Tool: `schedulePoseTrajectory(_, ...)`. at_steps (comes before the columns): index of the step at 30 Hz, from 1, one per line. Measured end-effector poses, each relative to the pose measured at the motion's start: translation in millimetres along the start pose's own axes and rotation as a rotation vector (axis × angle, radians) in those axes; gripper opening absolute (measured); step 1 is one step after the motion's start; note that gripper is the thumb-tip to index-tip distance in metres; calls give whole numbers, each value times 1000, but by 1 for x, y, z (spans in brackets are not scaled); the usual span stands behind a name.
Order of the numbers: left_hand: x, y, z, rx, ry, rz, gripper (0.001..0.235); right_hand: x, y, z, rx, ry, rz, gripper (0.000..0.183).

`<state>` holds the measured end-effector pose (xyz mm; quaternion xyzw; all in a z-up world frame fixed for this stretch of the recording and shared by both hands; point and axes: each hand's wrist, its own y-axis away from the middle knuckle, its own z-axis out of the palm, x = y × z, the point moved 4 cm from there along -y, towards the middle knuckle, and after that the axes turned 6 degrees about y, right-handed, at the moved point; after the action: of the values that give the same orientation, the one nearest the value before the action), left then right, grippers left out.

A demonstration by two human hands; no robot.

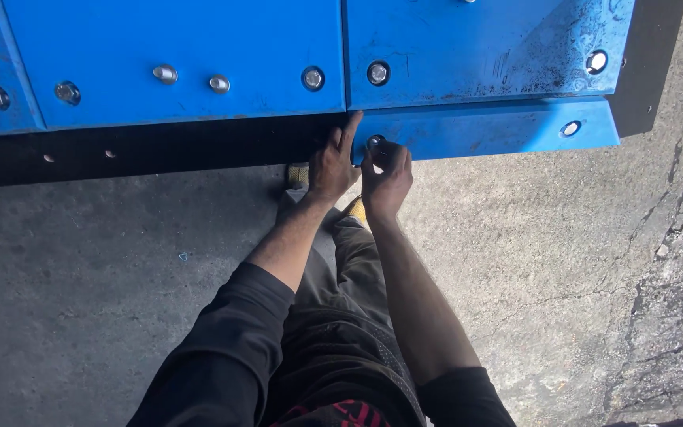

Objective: The person removes bolts from blue steel plates bolted onto a black frame, lifts the plates off, and carries them to a stack on a wooden pallet, adding them to the pile. They walk between the frame and the stack handling the plates one at a time.

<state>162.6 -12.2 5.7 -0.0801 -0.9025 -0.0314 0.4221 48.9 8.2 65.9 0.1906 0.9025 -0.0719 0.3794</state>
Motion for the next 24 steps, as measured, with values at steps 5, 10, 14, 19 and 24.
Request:
schedulePoseTrajectory(5, -2, 2, -1, 2, 53, 8, 120, -7, 5, 7, 83, 86, 45, 22)
schedulePoseTrajectory(10, -3, -3, -1, 0, 54, 12, 123, -8, 4, 10, 199, -20, 43, 27)
schedulePoseTrajectory(14, -7, -2, 1, -30, 25, -13, 121, -5, 5, 17, 201, 99, 98, 25)
schedulePoseTrajectory(19, -6, -1, 0, -46, 41, -8, 126, -5, 9, 15, 216, 160, 126, 24)
schedulePoseTrajectory(24, -10, 1, 7, -39, 40, -6, 117, -6, 7, 18, 218, 221, 147, 22)
